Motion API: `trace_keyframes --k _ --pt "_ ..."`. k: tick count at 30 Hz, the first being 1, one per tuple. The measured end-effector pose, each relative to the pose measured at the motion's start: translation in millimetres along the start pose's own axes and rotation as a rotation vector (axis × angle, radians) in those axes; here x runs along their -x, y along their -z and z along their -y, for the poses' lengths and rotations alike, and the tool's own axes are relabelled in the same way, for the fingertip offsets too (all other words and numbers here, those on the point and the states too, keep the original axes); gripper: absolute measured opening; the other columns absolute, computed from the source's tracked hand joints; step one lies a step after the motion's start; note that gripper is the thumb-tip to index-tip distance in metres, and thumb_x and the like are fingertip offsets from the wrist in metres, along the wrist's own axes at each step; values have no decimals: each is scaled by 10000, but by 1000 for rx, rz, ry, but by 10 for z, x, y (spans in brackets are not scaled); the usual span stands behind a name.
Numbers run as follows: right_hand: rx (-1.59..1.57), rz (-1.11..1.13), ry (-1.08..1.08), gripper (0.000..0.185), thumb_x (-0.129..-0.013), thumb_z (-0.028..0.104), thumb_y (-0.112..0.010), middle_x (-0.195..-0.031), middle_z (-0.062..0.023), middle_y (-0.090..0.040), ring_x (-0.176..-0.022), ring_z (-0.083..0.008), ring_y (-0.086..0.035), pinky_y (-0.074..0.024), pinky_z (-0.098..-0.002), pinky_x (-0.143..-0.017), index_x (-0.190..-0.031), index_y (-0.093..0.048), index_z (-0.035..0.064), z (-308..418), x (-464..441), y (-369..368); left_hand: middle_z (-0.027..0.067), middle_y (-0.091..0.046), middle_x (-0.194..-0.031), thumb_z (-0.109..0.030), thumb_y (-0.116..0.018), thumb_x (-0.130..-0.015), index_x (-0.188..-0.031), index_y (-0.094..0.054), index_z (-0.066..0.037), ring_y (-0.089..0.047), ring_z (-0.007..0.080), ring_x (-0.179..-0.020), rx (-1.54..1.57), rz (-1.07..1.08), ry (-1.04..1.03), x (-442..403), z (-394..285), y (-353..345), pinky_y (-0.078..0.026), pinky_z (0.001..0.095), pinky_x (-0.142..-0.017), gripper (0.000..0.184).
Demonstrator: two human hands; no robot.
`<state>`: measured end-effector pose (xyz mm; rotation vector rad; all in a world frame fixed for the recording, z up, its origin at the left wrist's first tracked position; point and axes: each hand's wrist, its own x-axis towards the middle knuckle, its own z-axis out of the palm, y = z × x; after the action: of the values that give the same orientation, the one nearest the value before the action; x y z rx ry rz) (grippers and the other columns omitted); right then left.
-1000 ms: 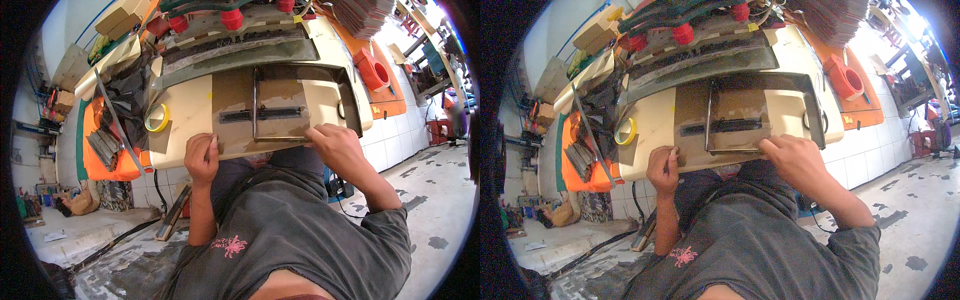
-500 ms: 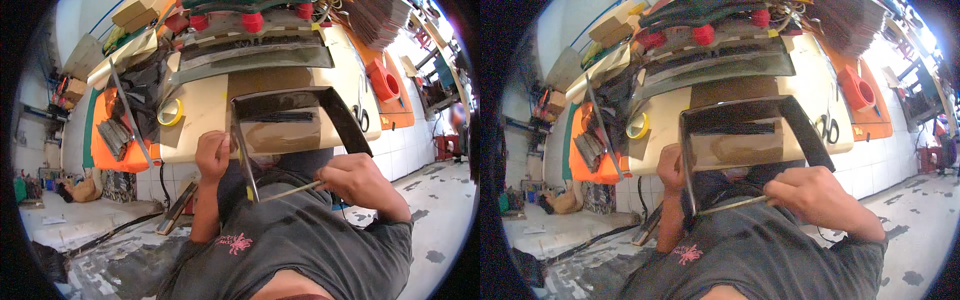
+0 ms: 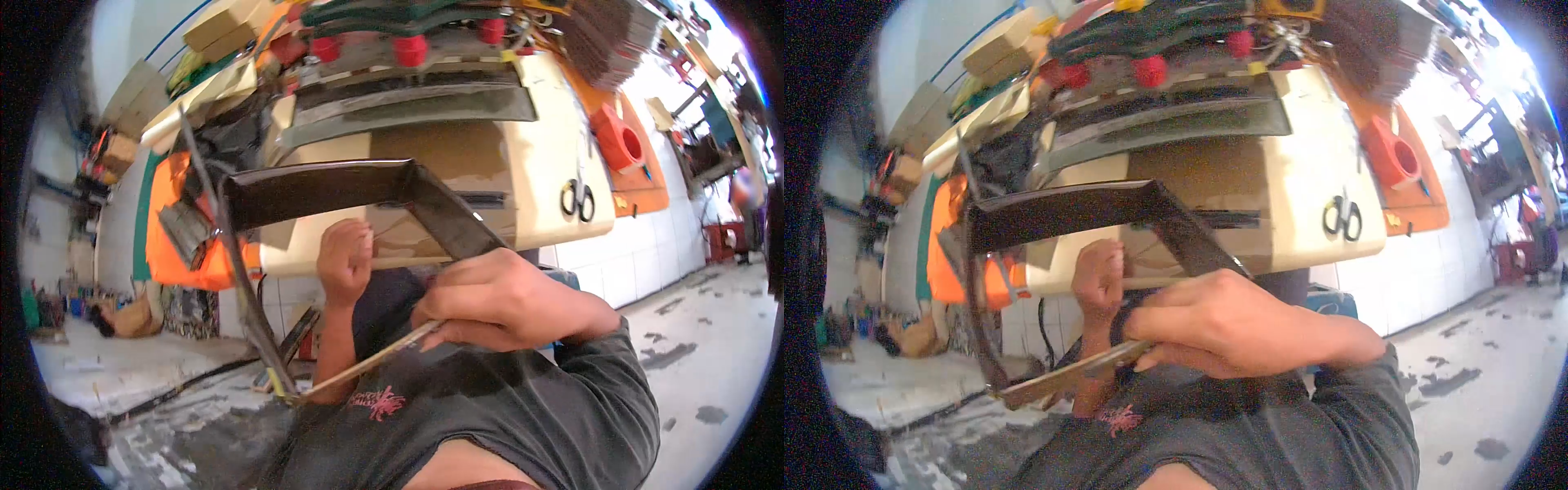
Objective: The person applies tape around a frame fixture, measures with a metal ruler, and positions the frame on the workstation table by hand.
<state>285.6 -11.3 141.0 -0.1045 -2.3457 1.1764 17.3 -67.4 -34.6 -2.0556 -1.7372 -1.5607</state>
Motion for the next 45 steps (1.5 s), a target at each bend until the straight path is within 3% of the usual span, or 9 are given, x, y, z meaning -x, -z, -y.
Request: trace_keyframes --k 4,8,12,14,18,24,28,33,45 --pt "-84 -94 -67 275 -919 176 -815 -871 -178 -652 -861 -424 -678 -521 -471 -743 -1099 -661 37 44 60 126 142 -765 -1082 -74 -712 -951 -1038 -745 -22 -718 347 -1088 -36 23 44 7 9 -5 -563 452 -977 106" --pt "-251 -396 -270 305 -847 103 -890 -944 -111 -753 -885 -235 -726 -529 -345 -780 -1059 -709 -21 91 353 279 147 -763 -1074 -55 -710 -947 -1039 -739 -9 -718 349 -1086 -185 -14 -31 159 137 -9 -564 444 -973 106" --pt "-555 -784 -250 431 -765 151 -930 -885 -102 -746 -726 -181 -714 -535 -279 -651 -1052 -696 -71 110 730 326 145 -763 -1047 -16 -699 -941 -1017 -731 -3 -725 346 -1051 -76 0 -14 -37 -21 -11 -565 441 -964 83" --pt "-465 -957 -114 472 -811 317 -915 -738 -73 -661 -579 -132 -625 -462 -250 -502 -962 -639 -35 96 813 396 153 -763 -1058 -35 -687 -959 -1031 -736 0 -724 347 -1051 -76 5 0 -24 -21 -7 -562 450 -971 94" --pt "-382 -969 28 469 -953 399 -824 -747 -26 -540 -560 -106 -524 -403 -218 -464 -959 -544 23 33 1296 739 135 -763 -1041 -11 -694 -944 -1007 -728 1 -726 337 -1034 -84 -2 -19 -26 -7 -23 -565 436 -962 72" --pt "-408 -1103 205 331 -1088 355 -663 -759 -4 -484 -579 -84 -463 -367 -216 -467 -999 -537 63 -132 1518 943 139 -757 -1051 -15 -695 -948 -1011 -732 -1 -720 340 -1052 -113 -5 -16 -21 -11 -29 -564 436 -960 74" --pt "-179 -1536 56 280 -1099 342 -637 -842 3 -522 -679 -84 -471 -386 -220 -528 -1019 -586 78 -544 1447 1044 153 -763 -1064 -40 -686 -962 -1039 -740 -2 -728 347 -1029 -107 -8 -28 -20 -1 -33 -567 452 -961 101" --pt "-62 -1630 0 301 -1046 340 -729 -813 -40 -651 -640 -117 -635 -541 -253 -576 -1042 -664 46 -1225 1274 1193 159 -760 -1051 -40 -692 -960 -1033 -740 -4 -725 351 -1021 -131 -1 -26 -11 24 -28 -569 456 -950 94" --pt "-118 -1657 31 266 -1024 298 -766 -800 8 -613 -662 -73 -589 -494 -245 -601 -1054 -700 42 -1829 837 1432 159 -766 -1067 -34 -689 -955 -1033 -752 -3 -724 358 -1051 -114 12 -14 -11 9 -9 -558 456 -983 105"
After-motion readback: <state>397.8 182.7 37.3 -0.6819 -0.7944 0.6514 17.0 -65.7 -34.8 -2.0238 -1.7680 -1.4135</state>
